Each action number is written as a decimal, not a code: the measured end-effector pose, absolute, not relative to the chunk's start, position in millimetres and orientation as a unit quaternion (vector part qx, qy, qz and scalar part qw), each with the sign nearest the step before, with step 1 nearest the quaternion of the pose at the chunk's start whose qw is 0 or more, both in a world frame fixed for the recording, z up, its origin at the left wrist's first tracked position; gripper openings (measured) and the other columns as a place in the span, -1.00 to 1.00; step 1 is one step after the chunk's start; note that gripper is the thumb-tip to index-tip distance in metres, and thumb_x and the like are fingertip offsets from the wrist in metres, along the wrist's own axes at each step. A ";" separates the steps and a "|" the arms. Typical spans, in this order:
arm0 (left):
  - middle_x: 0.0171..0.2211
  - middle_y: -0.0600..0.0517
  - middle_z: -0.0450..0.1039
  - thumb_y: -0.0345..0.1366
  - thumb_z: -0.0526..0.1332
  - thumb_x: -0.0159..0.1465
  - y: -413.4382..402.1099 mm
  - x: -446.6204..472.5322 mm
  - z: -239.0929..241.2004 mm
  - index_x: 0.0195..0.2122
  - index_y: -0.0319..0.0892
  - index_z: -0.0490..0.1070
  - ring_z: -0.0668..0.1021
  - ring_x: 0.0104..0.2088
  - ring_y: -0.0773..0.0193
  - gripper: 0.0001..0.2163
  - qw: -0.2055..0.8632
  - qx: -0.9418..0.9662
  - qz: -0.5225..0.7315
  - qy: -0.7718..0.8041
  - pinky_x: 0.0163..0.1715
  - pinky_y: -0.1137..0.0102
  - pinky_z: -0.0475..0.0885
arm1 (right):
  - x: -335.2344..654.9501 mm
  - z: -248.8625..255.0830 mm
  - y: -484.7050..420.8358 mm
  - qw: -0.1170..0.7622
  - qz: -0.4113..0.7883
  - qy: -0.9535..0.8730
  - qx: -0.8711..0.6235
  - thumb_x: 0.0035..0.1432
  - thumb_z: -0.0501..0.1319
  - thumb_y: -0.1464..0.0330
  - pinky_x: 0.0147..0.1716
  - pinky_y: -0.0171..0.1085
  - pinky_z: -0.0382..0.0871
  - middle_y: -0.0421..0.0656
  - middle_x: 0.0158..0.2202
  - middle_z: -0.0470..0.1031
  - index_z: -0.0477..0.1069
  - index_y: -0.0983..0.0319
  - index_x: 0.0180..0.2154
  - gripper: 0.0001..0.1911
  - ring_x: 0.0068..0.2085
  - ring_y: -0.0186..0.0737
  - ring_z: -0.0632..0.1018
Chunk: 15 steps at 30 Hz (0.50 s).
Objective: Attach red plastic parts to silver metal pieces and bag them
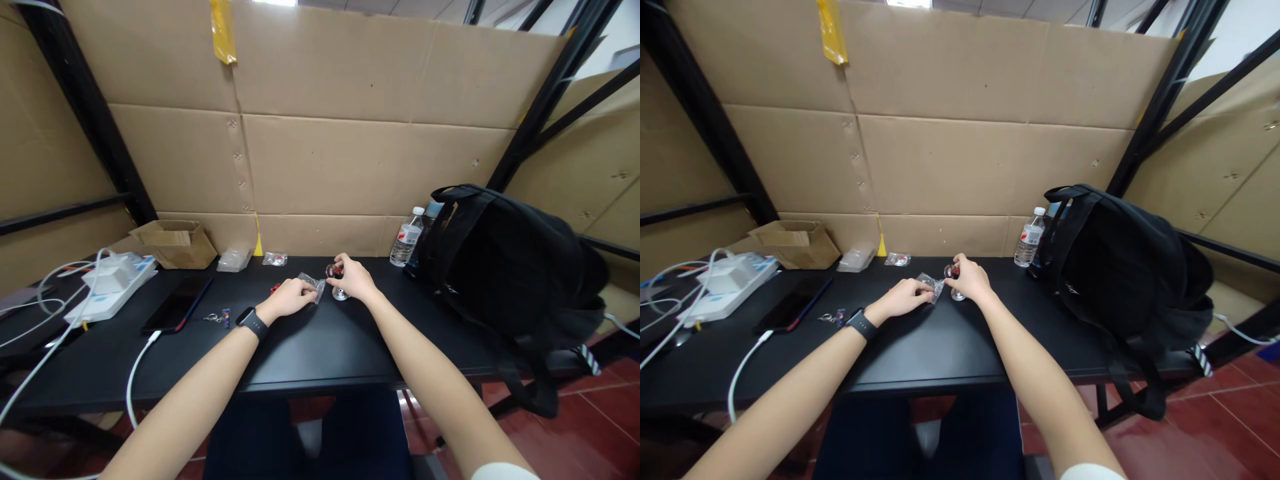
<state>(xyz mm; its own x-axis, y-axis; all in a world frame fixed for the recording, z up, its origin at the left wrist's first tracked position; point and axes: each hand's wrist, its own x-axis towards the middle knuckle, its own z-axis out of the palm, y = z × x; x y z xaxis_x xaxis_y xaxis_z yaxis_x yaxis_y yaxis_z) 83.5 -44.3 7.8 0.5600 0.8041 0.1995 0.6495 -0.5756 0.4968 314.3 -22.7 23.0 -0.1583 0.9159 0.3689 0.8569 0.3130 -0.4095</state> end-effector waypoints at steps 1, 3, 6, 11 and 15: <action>-0.44 0.10 0.59 -0.16 0.11 0.34 -44.1 83.6 7.2 -0.31 -0.10 0.59 0.59 -0.38 0.27 -0.73 0.186 0.864 0.205 0.421 -0.32 0.46 0.33 | 314.3 22.7 -22.4 0.282 0.053 -0.759 -0.584 -0.04 0.45 0.17 -0.30 -0.27 0.33 -0.18 -0.09 0.60 0.31 0.08 0.00 -0.42 -0.16 -0.14 0.60; -0.45 0.11 0.57 -0.16 0.12 0.34 -42.8 83.7 4.7 -0.29 -0.09 0.59 0.58 -0.39 0.28 -0.74 0.190 0.866 0.201 0.417 -0.32 0.46 0.32 | 314.4 22.5 -22.1 0.282 0.052 -0.759 -0.584 -0.05 0.45 0.17 -0.29 -0.27 0.34 -0.18 -0.09 0.60 0.31 0.07 0.00 -0.41 -0.16 -0.14 0.59; -0.36 0.09 0.60 -0.15 0.13 0.35 -40.0 83.1 0.2 -0.12 -0.07 0.57 0.59 -0.34 0.27 -0.75 0.194 0.877 0.193 0.395 -0.27 0.45 0.36 | 314.8 22.2 -21.9 0.281 0.043 -0.761 -0.584 -0.05 0.45 0.17 -0.29 -0.27 0.34 -0.18 -0.10 0.60 0.35 0.07 -0.03 -0.45 -0.16 -0.14 0.59; -0.07 0.00 0.54 -0.15 0.16 0.37 -39.4 80.4 -2.1 0.01 0.03 0.55 0.55 -0.07 0.18 -0.73 0.091 0.920 0.172 0.340 -0.02 0.33 0.36 | 314.4 20.6 -20.6 0.276 0.043 -0.774 -0.568 -0.05 0.44 0.20 -0.28 -0.28 0.36 -0.19 -0.21 0.61 0.45 0.10 -0.17 -0.62 -0.21 -0.15 0.59; 0.03 0.01 0.48 -0.12 0.16 0.37 -40.8 79.2 -2.3 0.03 0.10 0.54 0.50 0.05 0.12 -0.74 0.074 0.927 0.152 0.336 0.08 0.26 0.31 | 311.8 20.7 -20.6 0.305 0.072 -0.802 -0.508 -0.07 0.41 0.37 -0.21 -0.31 0.39 -0.17 -0.22 0.60 0.49 0.17 -0.17 -0.66 -0.22 -0.22 0.58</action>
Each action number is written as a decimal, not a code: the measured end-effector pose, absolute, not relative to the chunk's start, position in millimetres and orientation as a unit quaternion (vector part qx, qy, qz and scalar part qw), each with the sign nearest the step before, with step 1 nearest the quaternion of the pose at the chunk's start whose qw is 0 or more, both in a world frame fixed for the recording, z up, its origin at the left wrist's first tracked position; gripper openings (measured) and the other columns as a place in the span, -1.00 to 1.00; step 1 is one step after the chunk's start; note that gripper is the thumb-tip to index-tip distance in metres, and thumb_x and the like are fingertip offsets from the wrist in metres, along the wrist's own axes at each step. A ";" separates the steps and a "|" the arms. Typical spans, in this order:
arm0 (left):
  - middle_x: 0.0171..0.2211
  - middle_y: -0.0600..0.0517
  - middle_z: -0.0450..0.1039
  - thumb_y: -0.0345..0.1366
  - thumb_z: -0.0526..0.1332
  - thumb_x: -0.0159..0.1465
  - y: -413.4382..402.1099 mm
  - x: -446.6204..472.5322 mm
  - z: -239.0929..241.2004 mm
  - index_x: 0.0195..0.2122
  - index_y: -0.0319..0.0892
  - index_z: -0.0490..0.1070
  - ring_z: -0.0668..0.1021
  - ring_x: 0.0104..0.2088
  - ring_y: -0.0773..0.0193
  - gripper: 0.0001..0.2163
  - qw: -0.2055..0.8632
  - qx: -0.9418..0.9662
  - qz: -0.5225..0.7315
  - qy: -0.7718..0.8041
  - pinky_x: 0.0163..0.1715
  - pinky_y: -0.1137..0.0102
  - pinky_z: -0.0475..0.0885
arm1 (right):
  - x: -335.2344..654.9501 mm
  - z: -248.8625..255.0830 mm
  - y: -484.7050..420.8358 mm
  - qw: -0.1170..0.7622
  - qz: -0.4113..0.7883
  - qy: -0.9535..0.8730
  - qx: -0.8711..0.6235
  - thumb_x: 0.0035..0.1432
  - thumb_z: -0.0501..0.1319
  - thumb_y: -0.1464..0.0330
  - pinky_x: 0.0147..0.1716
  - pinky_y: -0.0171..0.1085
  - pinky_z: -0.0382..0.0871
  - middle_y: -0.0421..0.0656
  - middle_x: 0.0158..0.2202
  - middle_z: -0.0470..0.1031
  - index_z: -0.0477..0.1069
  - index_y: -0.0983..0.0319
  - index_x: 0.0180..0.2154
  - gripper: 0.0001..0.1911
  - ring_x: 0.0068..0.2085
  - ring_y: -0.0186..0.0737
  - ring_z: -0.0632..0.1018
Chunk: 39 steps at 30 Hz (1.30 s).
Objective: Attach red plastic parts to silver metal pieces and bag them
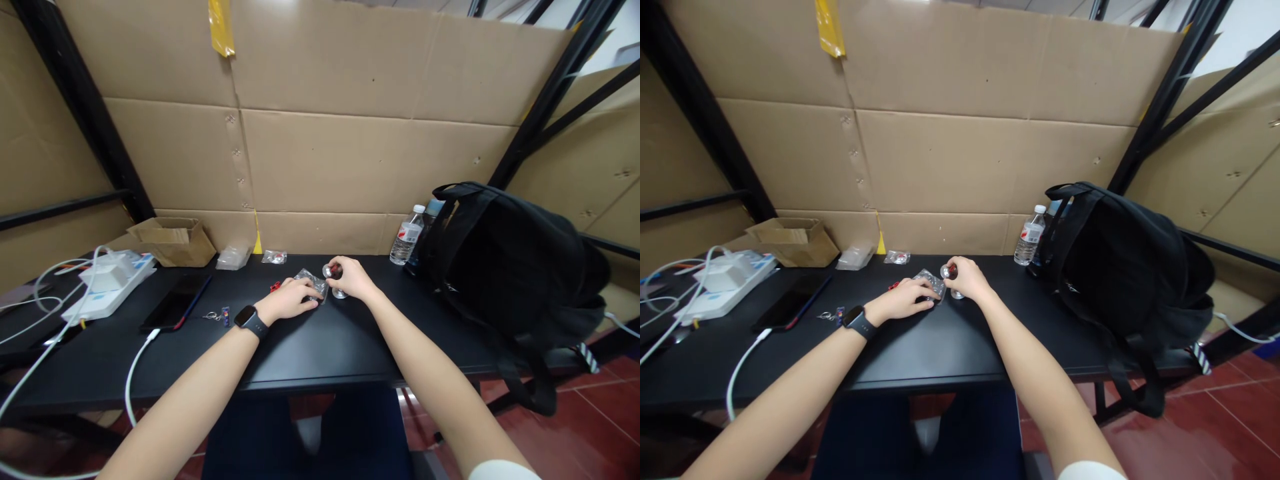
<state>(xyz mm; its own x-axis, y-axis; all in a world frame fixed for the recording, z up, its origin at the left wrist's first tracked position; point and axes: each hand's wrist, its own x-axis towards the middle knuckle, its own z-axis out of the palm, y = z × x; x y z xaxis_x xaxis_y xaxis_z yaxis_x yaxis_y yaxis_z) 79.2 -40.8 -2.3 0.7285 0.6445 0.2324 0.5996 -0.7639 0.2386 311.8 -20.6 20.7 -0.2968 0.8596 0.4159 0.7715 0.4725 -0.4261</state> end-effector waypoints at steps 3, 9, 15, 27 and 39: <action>0.08 0.02 0.47 -0.10 0.17 0.37 -41.3 79.3 -1.8 0.02 0.13 0.55 0.46 0.12 0.08 -0.74 0.074 0.926 0.153 0.337 0.10 0.23 0.30 | 309.3 23.4 -23.8 0.289 0.084 -0.834 -0.462 -0.08 0.40 0.40 -0.20 -0.31 0.39 -0.15 -0.24 0.58 0.53 0.23 -0.18 -0.67 -0.25 -0.23 0.56; 0.18 0.08 0.43 -0.14 0.18 0.36 -41.4 77.7 2.1 0.04 0.19 0.54 0.47 0.15 0.08 -0.74 0.096 0.929 0.138 0.329 0.14 0.22 0.26 | 306.8 26.6 -29.4 0.256 0.078 -0.859 -0.436 -0.09 0.38 0.43 -0.23 -0.34 0.36 -0.14 -0.26 0.58 0.58 0.24 -0.20 -0.68 -0.27 -0.24 0.54; 0.27 0.04 0.34 -0.12 0.19 0.35 -40.1 73.7 1.6 0.10 0.26 0.49 0.38 0.23 -0.04 -0.70 0.088 0.931 0.100 0.339 0.17 0.08 0.19 | 309.0 28.9 -31.5 0.204 0.103 -0.865 -0.447 -0.11 0.45 0.29 -0.39 -0.37 0.27 -0.20 -0.41 0.57 0.60 0.22 -0.30 -0.74 -0.39 -0.28 0.52; 0.19 0.10 0.44 -0.22 0.20 0.34 -35.9 68.5 2.9 0.02 0.25 0.55 0.46 0.17 0.07 -0.71 0.095 0.936 0.112 0.318 0.12 0.24 0.28 | 308.4 30.3 -36.4 0.138 0.102 -0.879 -0.444 -0.16 0.50 0.21 -0.45 -0.35 0.23 -0.22 -0.51 0.56 0.59 0.19 -0.45 -0.77 -0.45 -0.25 0.53; 0.17 0.14 0.46 -0.28 0.21 0.32 -38.8 68.2 7.3 -0.02 0.25 0.58 0.50 0.16 0.10 -0.71 0.103 0.935 0.119 0.318 0.16 0.25 0.30 | 307.6 29.6 -36.6 0.143 0.143 -0.875 -0.440 -0.18 0.50 0.18 -0.41 -0.37 0.30 -0.22 -0.47 0.59 0.60 0.19 -0.45 -0.74 -0.41 -0.23 0.57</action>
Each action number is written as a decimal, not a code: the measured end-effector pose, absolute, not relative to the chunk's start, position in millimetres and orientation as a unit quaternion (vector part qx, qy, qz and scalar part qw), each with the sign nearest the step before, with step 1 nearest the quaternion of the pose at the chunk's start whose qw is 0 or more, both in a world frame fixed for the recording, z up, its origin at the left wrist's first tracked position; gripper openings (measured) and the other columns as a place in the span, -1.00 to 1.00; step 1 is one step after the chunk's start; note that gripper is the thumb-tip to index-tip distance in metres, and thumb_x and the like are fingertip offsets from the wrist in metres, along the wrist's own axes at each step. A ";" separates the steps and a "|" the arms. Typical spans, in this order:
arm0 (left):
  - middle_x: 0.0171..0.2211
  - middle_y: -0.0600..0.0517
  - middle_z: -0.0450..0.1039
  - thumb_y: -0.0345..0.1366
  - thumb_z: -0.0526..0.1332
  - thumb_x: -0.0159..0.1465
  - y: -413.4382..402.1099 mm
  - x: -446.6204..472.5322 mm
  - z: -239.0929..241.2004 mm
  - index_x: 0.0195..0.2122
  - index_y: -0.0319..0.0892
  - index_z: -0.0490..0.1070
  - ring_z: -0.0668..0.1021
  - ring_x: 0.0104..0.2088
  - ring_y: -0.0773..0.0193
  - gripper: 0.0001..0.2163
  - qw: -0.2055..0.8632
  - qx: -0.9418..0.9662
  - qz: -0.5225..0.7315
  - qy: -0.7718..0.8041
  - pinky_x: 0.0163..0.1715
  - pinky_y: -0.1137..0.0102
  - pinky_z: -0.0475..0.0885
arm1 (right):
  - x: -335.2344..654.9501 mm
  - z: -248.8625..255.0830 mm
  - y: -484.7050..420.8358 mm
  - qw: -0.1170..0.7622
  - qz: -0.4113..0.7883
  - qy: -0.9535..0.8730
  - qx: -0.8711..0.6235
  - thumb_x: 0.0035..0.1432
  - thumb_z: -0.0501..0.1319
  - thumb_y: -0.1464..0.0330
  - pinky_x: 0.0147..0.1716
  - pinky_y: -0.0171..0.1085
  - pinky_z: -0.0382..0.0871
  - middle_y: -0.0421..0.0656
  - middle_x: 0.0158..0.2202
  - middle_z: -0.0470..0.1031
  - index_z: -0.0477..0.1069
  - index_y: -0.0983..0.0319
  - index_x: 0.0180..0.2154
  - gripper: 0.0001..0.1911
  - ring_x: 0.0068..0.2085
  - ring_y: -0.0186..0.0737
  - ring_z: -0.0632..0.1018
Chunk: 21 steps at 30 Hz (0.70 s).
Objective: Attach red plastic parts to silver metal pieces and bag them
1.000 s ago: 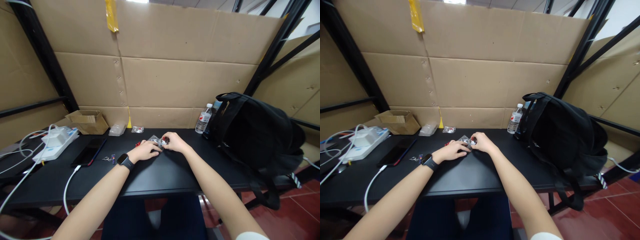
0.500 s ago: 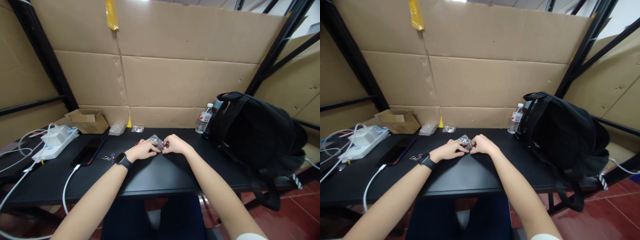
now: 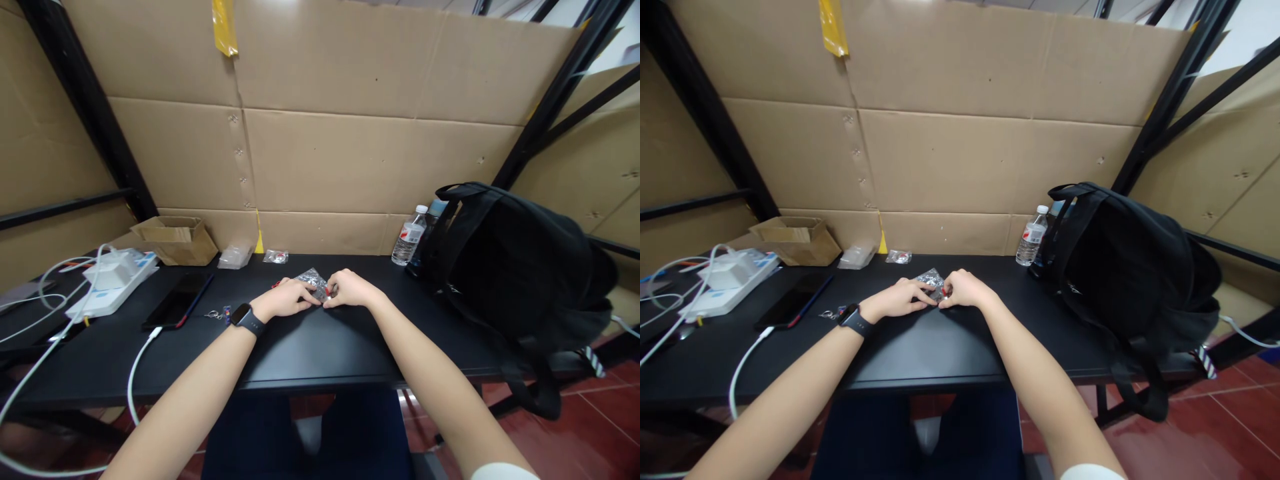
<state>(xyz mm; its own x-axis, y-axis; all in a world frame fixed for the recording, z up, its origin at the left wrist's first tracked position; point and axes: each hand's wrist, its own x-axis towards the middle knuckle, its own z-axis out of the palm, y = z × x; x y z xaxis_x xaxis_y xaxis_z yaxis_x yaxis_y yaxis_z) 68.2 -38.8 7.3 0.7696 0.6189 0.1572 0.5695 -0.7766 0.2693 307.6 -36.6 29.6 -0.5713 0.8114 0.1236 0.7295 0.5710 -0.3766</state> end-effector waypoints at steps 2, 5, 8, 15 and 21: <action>0.18 0.15 0.46 -0.29 0.21 0.31 -38.6 67.5 7.0 -0.03 0.25 0.58 0.51 0.15 0.11 -0.70 0.106 0.935 0.123 0.316 0.17 0.26 0.30 | 307.8 30.2 -37.1 0.149 0.152 -0.873 -0.438 -0.18 0.51 0.19 -0.41 -0.37 0.30 -0.23 -0.47 0.59 0.60 0.19 -0.43 -0.73 -0.40 -0.23 0.58; 0.19 0.17 0.44 -0.30 0.23 0.29 -38.1 66.6 6.2 -0.04 0.24 0.59 0.51 0.15 0.15 -0.71 0.118 0.933 0.131 0.313 0.18 0.30 0.30 | 306.6 28.8 -36.6 0.162 0.165 -0.868 -0.439 -0.16 0.50 0.20 -0.40 -0.38 0.30 -0.23 -0.47 0.59 0.60 0.19 -0.41 -0.74 -0.38 -0.24 0.58; 0.21 0.17 0.43 -0.30 0.25 0.28 -36.5 65.7 4.6 -0.05 0.22 0.60 0.50 0.16 0.16 -0.72 0.130 0.933 0.134 0.309 0.20 0.31 0.29 | 304.0 24.4 -34.4 0.173 0.176 -0.865 -0.436 -0.12 0.49 0.22 -0.41 -0.38 0.29 -0.23 -0.48 0.58 0.62 0.21 -0.37 -0.74 -0.40 -0.26 0.56; 0.22 0.16 0.41 -0.28 0.23 0.30 -33.3 64.4 1.0 -0.02 0.23 0.58 0.49 0.17 0.15 -0.71 0.124 0.938 0.134 0.294 0.21 0.30 0.28 | 302.3 16.9 -30.2 0.196 0.173 -0.864 -0.430 -0.05 0.46 0.29 -0.40 -0.39 0.29 -0.23 -0.48 0.56 0.63 0.25 -0.28 -0.75 -0.44 -0.31 0.53; 0.25 0.15 0.37 -0.29 0.23 0.29 -35.3 64.4 3.3 -0.01 0.22 0.58 0.50 0.16 0.13 -0.70 0.120 0.939 0.128 0.295 0.20 0.28 0.29 | 306.2 13.6 -25.7 0.192 0.190 -0.875 -0.401 -0.04 0.45 0.33 -0.38 -0.39 0.35 -0.20 -0.42 0.60 0.64 0.24 -0.27 -0.78 -0.41 -0.29 0.57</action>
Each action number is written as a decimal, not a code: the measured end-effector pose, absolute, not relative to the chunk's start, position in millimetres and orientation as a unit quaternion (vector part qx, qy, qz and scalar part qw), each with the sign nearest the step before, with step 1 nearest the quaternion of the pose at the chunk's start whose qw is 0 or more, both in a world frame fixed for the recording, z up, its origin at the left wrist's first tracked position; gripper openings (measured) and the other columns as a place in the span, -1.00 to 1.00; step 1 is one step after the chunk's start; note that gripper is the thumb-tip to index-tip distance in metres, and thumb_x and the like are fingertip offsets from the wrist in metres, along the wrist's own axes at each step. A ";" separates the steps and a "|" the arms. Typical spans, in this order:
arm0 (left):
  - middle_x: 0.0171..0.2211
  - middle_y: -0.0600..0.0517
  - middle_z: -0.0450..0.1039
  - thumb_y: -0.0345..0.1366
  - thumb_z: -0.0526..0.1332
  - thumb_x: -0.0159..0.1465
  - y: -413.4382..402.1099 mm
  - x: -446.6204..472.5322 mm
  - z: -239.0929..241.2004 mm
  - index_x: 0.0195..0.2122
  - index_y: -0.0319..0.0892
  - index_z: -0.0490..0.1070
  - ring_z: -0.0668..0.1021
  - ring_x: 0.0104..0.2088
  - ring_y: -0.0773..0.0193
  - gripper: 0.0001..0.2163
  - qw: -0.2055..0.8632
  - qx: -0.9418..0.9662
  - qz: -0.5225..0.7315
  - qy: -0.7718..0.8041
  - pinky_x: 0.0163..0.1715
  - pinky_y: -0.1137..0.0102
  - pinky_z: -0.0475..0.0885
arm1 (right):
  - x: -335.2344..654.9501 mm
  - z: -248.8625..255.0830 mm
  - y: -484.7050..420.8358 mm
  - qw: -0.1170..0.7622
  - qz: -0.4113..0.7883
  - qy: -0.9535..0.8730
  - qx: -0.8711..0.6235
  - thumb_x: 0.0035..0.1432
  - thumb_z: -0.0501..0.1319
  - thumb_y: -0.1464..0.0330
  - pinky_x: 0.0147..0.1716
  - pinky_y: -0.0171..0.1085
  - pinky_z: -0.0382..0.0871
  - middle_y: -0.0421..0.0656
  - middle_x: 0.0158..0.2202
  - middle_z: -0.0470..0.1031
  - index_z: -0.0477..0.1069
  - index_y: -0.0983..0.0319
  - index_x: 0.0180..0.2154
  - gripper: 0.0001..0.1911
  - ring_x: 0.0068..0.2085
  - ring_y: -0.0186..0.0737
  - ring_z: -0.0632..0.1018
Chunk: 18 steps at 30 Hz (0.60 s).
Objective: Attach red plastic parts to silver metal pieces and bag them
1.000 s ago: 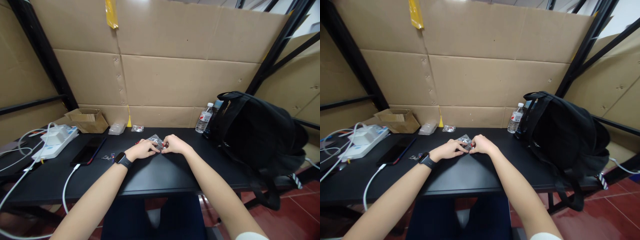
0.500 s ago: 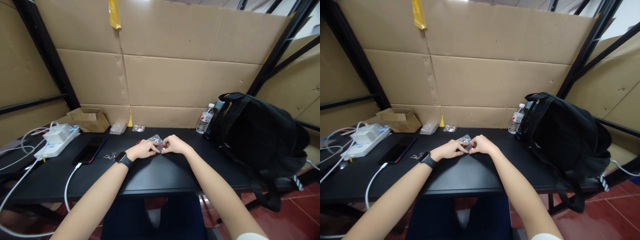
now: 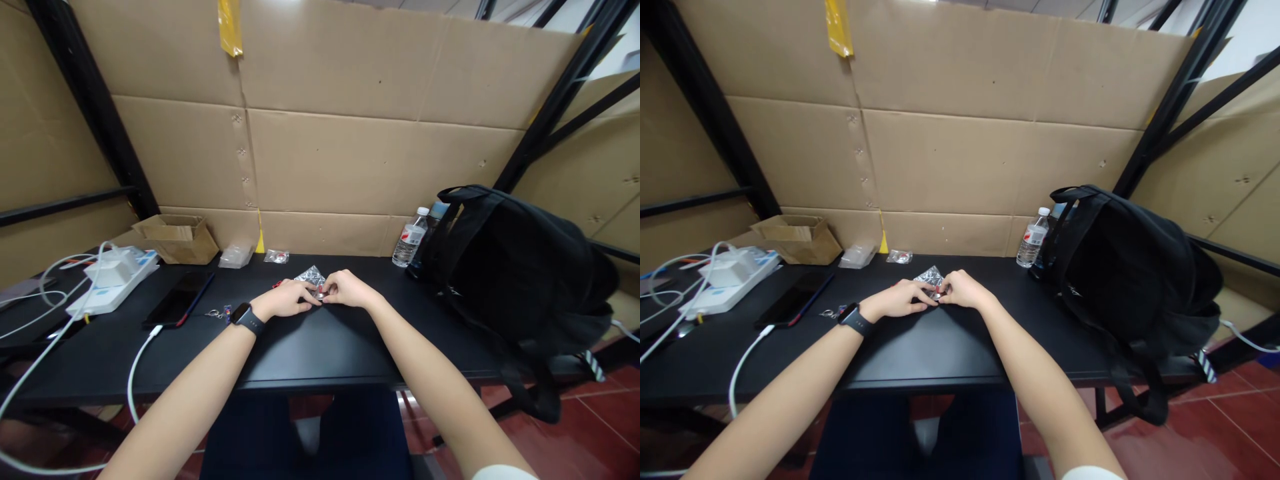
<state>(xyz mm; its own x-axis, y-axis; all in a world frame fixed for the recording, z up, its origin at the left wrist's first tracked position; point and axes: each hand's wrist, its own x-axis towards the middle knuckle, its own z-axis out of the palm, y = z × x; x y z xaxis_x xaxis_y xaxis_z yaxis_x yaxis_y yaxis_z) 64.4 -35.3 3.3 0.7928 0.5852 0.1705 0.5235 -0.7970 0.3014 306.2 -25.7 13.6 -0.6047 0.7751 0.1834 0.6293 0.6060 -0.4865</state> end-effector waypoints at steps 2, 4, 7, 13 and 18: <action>0.25 0.14 0.37 -0.29 0.24 0.29 -36.2 64.3 4.4 0.00 0.22 0.58 0.49 0.17 0.12 -0.70 0.118 0.941 0.125 0.293 0.22 0.26 0.28 | 306.4 10.8 -23.1 0.201 0.198 -0.872 -0.401 -0.04 0.45 0.35 -0.37 -0.39 0.37 -0.20 -0.41 0.61 0.64 0.23 -0.29 -0.81 -0.41 -0.29 0.59; 0.25 0.14 0.36 -0.30 0.25 0.28 -36.8 64.0 4.9 -0.02 0.23 0.58 0.49 0.17 0.11 -0.69 0.119 0.941 0.124 0.292 0.22 0.26 0.27 | 305.9 8.3 -21.4 0.213 0.204 -0.866 -0.405 -0.04 0.45 0.39 -0.36 -0.40 0.38 -0.20 -0.42 0.62 0.62 0.23 -0.31 -0.83 -0.40 -0.28 0.61; 0.25 0.16 0.37 -0.31 0.25 0.27 -36.6 63.8 4.2 -0.04 0.22 0.60 0.51 0.14 0.13 -0.70 0.125 0.939 0.134 0.290 0.20 0.29 0.30 | 304.6 7.0 -21.7 0.221 0.216 -0.866 -0.394 -0.04 0.44 0.42 -0.35 -0.40 0.40 -0.19 -0.39 0.63 0.61 0.23 -0.32 -0.84 -0.38 -0.29 0.62; 0.17 0.12 0.45 -0.28 0.26 0.27 -36.3 65.3 4.9 -0.07 0.13 0.62 0.53 0.10 0.15 -0.76 0.120 0.937 0.130 0.300 0.15 0.33 0.33 | 304.0 12.1 -25.4 0.203 0.244 -0.868 -0.381 -0.01 0.42 0.42 -0.33 -0.39 0.41 -0.19 -0.40 0.63 0.62 0.24 -0.29 -0.84 -0.35 -0.26 0.62; 0.16 0.11 0.46 -0.25 0.27 0.28 -37.5 66.4 6.8 -0.08 0.09 0.61 0.51 0.13 0.16 -0.78 0.115 0.940 0.125 0.296 0.17 0.34 0.31 | 306.9 16.4 -24.9 0.207 0.235 -0.875 -0.370 -0.01 0.43 0.39 -0.33 -0.38 0.39 -0.19 -0.38 0.64 0.63 0.22 -0.26 -0.80 -0.35 -0.27 0.61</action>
<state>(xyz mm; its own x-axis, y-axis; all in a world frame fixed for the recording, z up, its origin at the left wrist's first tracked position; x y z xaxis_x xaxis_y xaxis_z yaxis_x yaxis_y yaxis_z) 66.4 -37.5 6.8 0.7934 0.5852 0.1673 0.5278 -0.7984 0.2897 306.9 -24.9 16.4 -0.6406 0.7445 0.1880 0.5505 0.6160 -0.5635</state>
